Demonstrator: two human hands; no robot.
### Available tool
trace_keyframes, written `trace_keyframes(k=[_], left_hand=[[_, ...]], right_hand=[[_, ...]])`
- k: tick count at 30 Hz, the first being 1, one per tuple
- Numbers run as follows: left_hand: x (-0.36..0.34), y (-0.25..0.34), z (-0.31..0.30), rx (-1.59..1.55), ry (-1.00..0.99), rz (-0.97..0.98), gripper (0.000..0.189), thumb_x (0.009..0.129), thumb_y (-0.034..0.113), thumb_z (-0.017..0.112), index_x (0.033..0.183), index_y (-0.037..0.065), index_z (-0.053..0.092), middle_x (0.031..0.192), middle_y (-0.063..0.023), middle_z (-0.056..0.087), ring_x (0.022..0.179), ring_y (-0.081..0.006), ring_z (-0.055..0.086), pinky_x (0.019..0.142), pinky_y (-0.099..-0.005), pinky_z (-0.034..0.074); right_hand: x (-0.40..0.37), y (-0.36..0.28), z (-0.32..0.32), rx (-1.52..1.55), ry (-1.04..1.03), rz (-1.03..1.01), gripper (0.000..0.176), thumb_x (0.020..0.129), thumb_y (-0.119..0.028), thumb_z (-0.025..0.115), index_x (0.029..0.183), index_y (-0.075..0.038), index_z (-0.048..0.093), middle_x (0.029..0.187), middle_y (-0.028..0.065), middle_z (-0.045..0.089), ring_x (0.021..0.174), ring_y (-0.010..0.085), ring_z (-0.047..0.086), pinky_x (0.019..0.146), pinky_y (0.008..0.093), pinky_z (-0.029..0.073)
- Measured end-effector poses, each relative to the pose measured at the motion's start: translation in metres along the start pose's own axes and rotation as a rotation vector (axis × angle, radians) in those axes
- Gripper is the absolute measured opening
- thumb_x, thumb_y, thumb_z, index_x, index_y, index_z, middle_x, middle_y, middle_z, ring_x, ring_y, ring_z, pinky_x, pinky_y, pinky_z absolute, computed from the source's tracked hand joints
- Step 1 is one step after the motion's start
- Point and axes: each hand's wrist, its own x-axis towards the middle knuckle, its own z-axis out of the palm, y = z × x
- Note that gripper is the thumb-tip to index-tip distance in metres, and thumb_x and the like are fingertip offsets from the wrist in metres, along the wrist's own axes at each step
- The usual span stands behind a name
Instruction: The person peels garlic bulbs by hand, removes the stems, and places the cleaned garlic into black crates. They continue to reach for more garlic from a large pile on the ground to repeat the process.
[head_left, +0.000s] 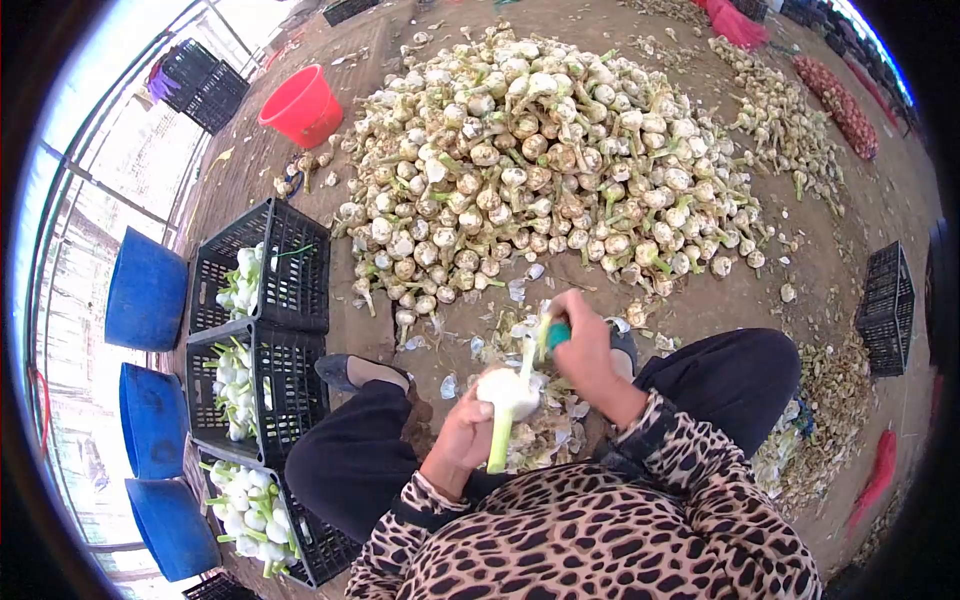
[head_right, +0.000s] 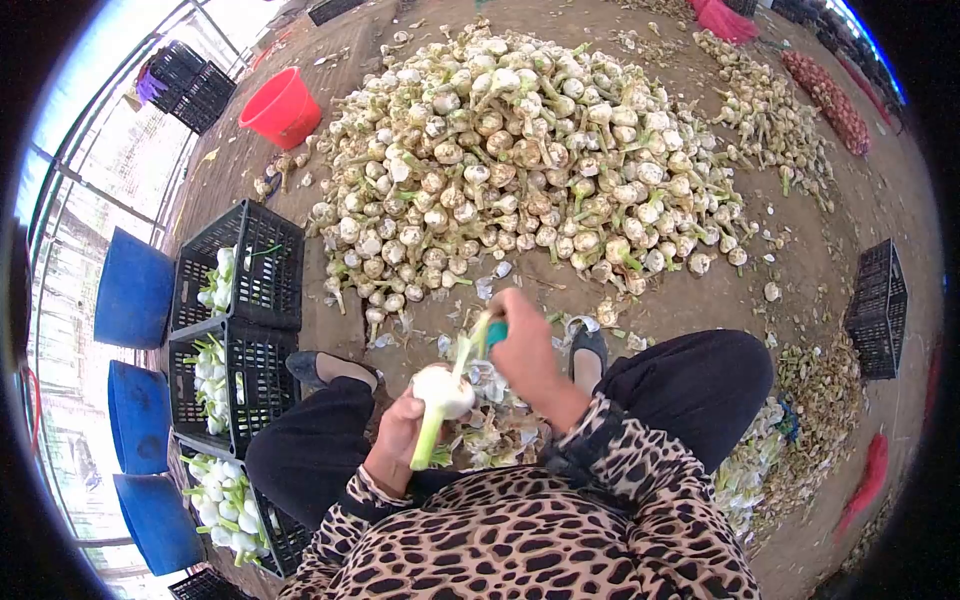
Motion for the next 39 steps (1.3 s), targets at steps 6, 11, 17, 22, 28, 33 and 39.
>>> trace_keyframes(k=[6, 11, 17, 22, 28, 33, 39], left_hand=[[-0.001, 0.005, -0.001, 0.007, 0.128, 0.076, 0.051, 0.086, 0.031, 0.059, 0.125, 0.002, 0.044, 0.115, -0.0116, 0.057, 0.099, -0.0224, 0.058, 0.081, -0.0330, 0.051], [0.001, 0.006, -0.002, 0.085, 0.162, 0.123, 0.045, 0.089, 0.029, 0.055, 0.125, 0.005, 0.044, 0.119, -0.0095, 0.055, 0.104, -0.0213, 0.057, 0.087, -0.0349, 0.048], [0.004, -0.001, -0.004, -0.098, 0.162, 0.098, 0.042, 0.089, 0.029, 0.057, 0.123, 0.007, 0.047, 0.119, -0.0090, 0.055, 0.108, -0.0229, 0.055, 0.090, -0.0383, 0.047], [0.001, 0.000, 0.002, -0.107, 0.091, 0.035, 0.042, 0.088, 0.029, 0.057, 0.123, 0.007, 0.048, 0.119, -0.0102, 0.055, 0.109, -0.0254, 0.054, 0.093, -0.0420, 0.046], [0.004, 0.003, -0.005, -0.099, 0.166, 0.091, 0.045, 0.090, 0.032, 0.055, 0.127, 0.008, 0.045, 0.121, -0.0105, 0.054, 0.109, -0.0261, 0.054, 0.092, -0.0428, 0.046], [0.007, 0.003, -0.010, -0.051, 0.129, 0.083, 0.042, 0.089, 0.024, 0.055, 0.126, 0.008, 0.042, 0.122, -0.0086, 0.052, 0.114, -0.0244, 0.050, 0.099, -0.0451, 0.040], [0.001, 0.007, -0.010, -0.009, 0.073, -0.031, 0.058, 0.081, 0.028, 0.063, 0.127, 0.004, 0.040, 0.118, -0.0113, 0.053, 0.109, -0.0237, 0.054, 0.096, -0.0388, 0.043]], right_hand=[[0.000, -0.001, -0.010, 0.164, -0.325, -0.261, 0.027, 0.080, 0.000, 0.053, 0.107, -0.003, 0.056, 0.100, 0.0142, 0.060, 0.081, 0.0315, 0.061, 0.072, 0.0363, 0.049], [-0.018, -0.031, 0.001, 0.145, -0.331, -0.234, 0.029, 0.079, -0.006, 0.064, 0.107, -0.003, 0.062, 0.098, 0.0117, 0.063, 0.085, 0.0230, 0.062, 0.074, 0.0306, 0.050], [-0.020, -0.020, 0.008, -0.028, -0.196, -0.504, 0.027, 0.072, -0.005, 0.061, 0.099, -0.004, 0.062, 0.094, 0.0130, 0.063, 0.085, 0.0300, 0.062, 0.072, 0.0360, 0.051], [-0.016, -0.016, 0.002, -0.103, -0.202, -0.386, 0.022, 0.072, -0.003, 0.059, 0.094, -0.003, 0.060, 0.092, 0.0138, 0.063, 0.085, 0.0322, 0.061, 0.071, 0.0387, 0.050], [-0.011, -0.006, 0.003, 0.144, -0.397, -0.123, 0.032, 0.076, -0.007, 0.060, 0.107, -0.002, 0.058, 0.097, 0.0177, 0.062, 0.093, 0.0330, 0.060, 0.080, 0.0374, 0.048], [-0.013, -0.030, 0.004, 0.290, -0.437, 0.041, 0.030, 0.078, -0.013, 0.065, 0.105, -0.003, 0.058, 0.095, 0.0123, 0.061, 0.091, 0.0224, 0.060, 0.076, 0.0307, 0.047], [-0.011, -0.010, 0.010, 0.216, -0.234, -0.078, 0.017, 0.074, 0.002, 0.058, 0.090, -0.002, 0.058, 0.088, 0.0131, 0.059, 0.080, 0.0258, 0.059, 0.071, 0.0326, 0.046]])
